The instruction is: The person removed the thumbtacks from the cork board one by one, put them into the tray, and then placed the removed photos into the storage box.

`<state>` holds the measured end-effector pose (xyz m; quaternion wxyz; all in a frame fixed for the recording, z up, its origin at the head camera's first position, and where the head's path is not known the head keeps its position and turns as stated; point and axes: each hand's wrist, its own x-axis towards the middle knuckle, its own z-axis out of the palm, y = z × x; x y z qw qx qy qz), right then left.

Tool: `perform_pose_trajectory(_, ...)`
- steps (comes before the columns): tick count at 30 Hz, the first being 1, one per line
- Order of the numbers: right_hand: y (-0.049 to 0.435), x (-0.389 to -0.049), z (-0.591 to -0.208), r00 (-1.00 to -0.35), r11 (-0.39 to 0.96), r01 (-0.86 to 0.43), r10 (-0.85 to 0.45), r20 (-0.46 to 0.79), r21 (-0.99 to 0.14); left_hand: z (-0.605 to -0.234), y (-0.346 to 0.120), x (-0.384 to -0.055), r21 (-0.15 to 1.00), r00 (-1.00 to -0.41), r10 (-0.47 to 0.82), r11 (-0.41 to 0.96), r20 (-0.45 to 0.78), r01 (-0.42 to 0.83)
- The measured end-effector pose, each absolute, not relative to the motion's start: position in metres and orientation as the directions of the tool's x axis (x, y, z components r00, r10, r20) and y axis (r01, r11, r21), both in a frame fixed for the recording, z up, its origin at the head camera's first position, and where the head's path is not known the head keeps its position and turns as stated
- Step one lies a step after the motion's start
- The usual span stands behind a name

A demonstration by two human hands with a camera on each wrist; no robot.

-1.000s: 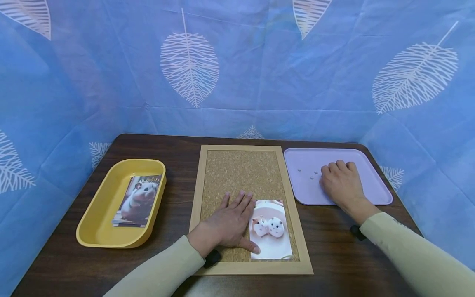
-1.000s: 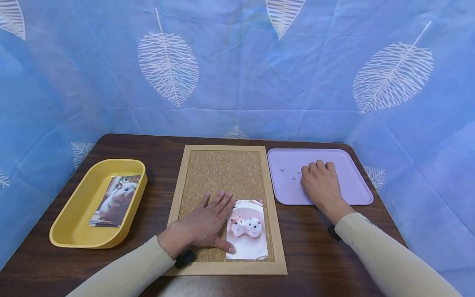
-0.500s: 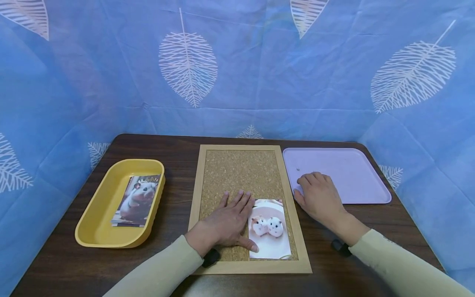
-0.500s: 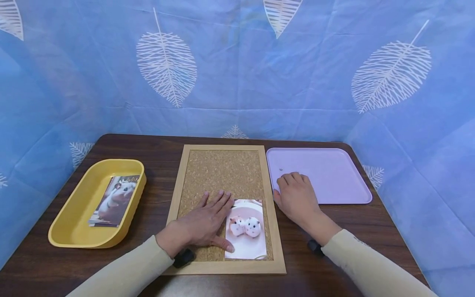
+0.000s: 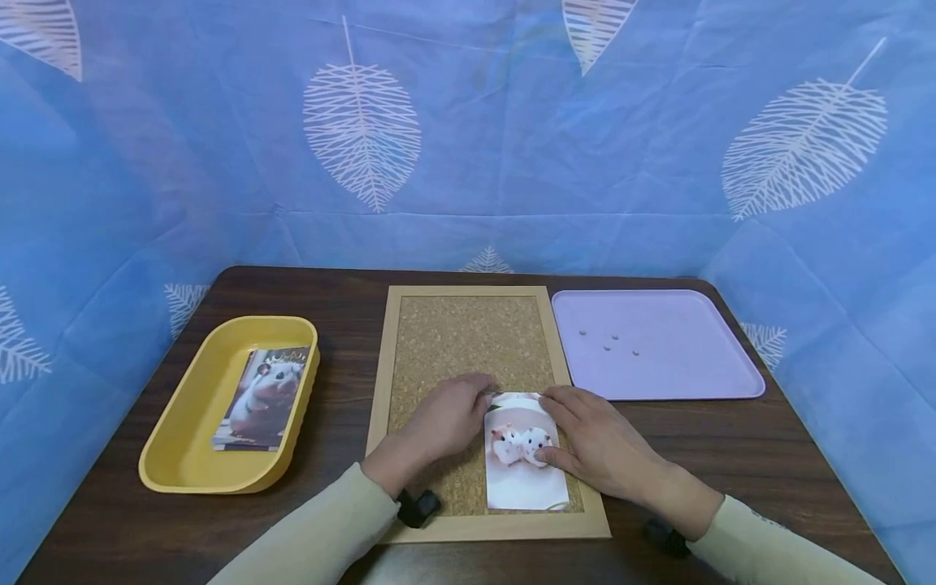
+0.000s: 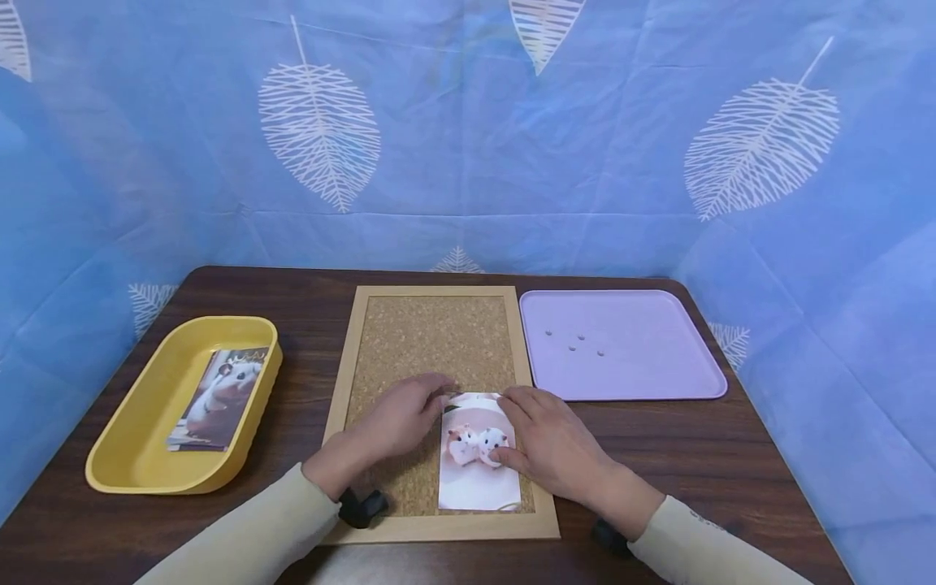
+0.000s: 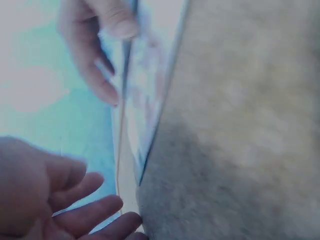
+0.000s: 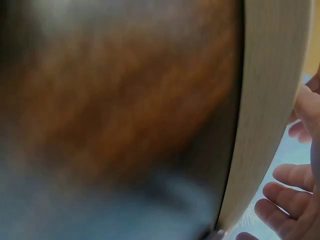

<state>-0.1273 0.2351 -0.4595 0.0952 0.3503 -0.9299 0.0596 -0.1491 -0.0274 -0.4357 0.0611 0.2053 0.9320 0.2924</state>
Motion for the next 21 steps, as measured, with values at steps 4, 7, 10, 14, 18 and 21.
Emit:
perform_pose_trajectory(4,0.234,-0.123,-0.460,-0.744,0.754,-0.656,-0.636,0.205,-0.044,-0.431,-0.031,-0.157,0.775,-0.948,0.312,0.614,-0.066,0.149)
perform_pose_trajectory(7,0.233,-0.121,-0.461,-0.755,0.762,-0.645,-0.626,0.196,-0.049,-0.431,-0.037,-0.164,0.891,-0.942,0.295,0.453,-0.158,-0.008)
perform_pose_trajectory(10,0.233,-0.120,-0.461,-0.760,0.766,-0.640,-0.622,0.190,-0.051,-0.432,-0.040,-0.170,0.940,-0.924,0.280,0.289,-0.262,-0.180)
perform_pose_trajectory(14,0.233,-0.120,-0.463,-0.768,0.774,-0.631,-0.613,0.186,-0.051,-0.432,-0.042,-0.178,0.921,-0.883,0.264,0.153,-0.389,-0.359)
perform_pose_trajectory(18,0.232,-0.119,-0.462,-0.781,0.784,-0.617,-0.600,0.173,-0.063,-0.430,-0.044,-0.184,0.882,-0.839,0.279,0.082,-0.467,-0.464)
perform_pose_trajectory(21,0.232,-0.119,-0.462,-0.785,0.788,-0.613,-0.597,0.166,-0.068,-0.427,-0.045,-0.187,0.864,-0.822,0.287,0.042,-0.492,-0.502)
